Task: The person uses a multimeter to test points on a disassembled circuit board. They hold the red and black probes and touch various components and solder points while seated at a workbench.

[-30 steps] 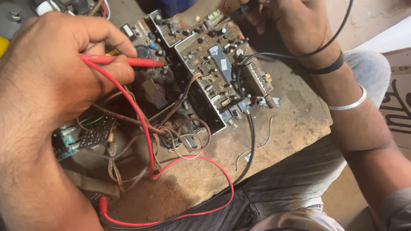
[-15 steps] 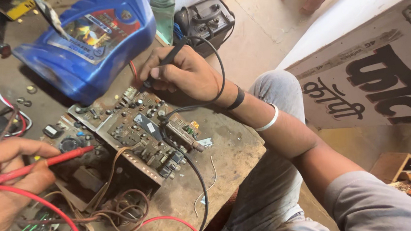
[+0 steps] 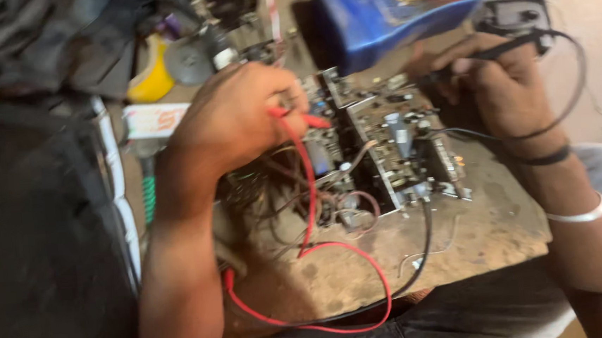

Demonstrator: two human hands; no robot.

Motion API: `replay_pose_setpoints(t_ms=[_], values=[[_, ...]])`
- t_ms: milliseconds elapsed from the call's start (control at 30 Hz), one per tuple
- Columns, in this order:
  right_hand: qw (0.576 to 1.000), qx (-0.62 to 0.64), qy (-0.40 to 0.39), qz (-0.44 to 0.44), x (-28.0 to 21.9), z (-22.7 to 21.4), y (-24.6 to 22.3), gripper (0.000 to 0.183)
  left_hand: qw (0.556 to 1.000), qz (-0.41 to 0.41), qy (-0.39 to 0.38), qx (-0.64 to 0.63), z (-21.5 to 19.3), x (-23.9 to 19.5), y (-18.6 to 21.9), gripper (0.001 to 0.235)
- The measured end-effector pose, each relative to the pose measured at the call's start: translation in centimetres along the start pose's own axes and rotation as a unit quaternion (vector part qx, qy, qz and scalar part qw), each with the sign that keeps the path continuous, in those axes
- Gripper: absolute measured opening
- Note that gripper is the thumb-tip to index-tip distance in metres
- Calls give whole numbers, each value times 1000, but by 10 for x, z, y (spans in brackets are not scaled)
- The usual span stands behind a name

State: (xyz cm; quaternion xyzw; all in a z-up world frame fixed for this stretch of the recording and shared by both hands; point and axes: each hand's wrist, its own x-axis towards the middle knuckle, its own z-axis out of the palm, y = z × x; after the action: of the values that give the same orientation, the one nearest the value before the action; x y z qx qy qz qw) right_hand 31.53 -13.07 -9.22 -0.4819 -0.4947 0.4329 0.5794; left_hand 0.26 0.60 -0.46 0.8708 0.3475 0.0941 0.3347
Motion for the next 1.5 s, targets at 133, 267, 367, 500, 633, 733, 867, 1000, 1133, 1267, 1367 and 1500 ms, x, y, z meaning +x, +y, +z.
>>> replay_pose_setpoints(t_ms=[133,267,367,500,633,733,867,1000,1133,1267,1367,1500], values=[[999,-34,-12,-5,-2,-13,9,19,1000,-15,-14,5,-2,0,4,16],[999,-52,-5,-4,0,-11,7,20,1000,-15,-8,2,-1,-1,6,25],[998,-64,0,4,-1,-6,1,22,1000,-7,-1,4,0,-1,3,27],[999,-52,9,5,-2,1,-9,22,1000,11,16,4,2,-1,0,26],[999,-47,5,4,7,7,-11,21,999,28,11,10,2,0,-4,28],[999,-37,2,-6,3,2,-7,20,998,57,13,24,2,0,-5,26],[999,-40,0,-2,2,-6,-1,22,997,58,14,45,3,3,-5,21],[1000,-26,-4,-7,-1,-11,5,21,998,34,1,57,3,2,-5,22],[1000,-11,-7,-12,-2,-15,10,20,998,23,-3,65,3,3,-4,24],[1000,-27,-5,-13,-2,-18,11,21,997,30,2,77,3,3,-3,20],[999,-30,-11,-25,-2,-17,11,22,998,23,1,61,3,2,-3,15],[1000,-19,3,-13,1,-14,8,17,998,34,3,61,2,1,-2,13]])
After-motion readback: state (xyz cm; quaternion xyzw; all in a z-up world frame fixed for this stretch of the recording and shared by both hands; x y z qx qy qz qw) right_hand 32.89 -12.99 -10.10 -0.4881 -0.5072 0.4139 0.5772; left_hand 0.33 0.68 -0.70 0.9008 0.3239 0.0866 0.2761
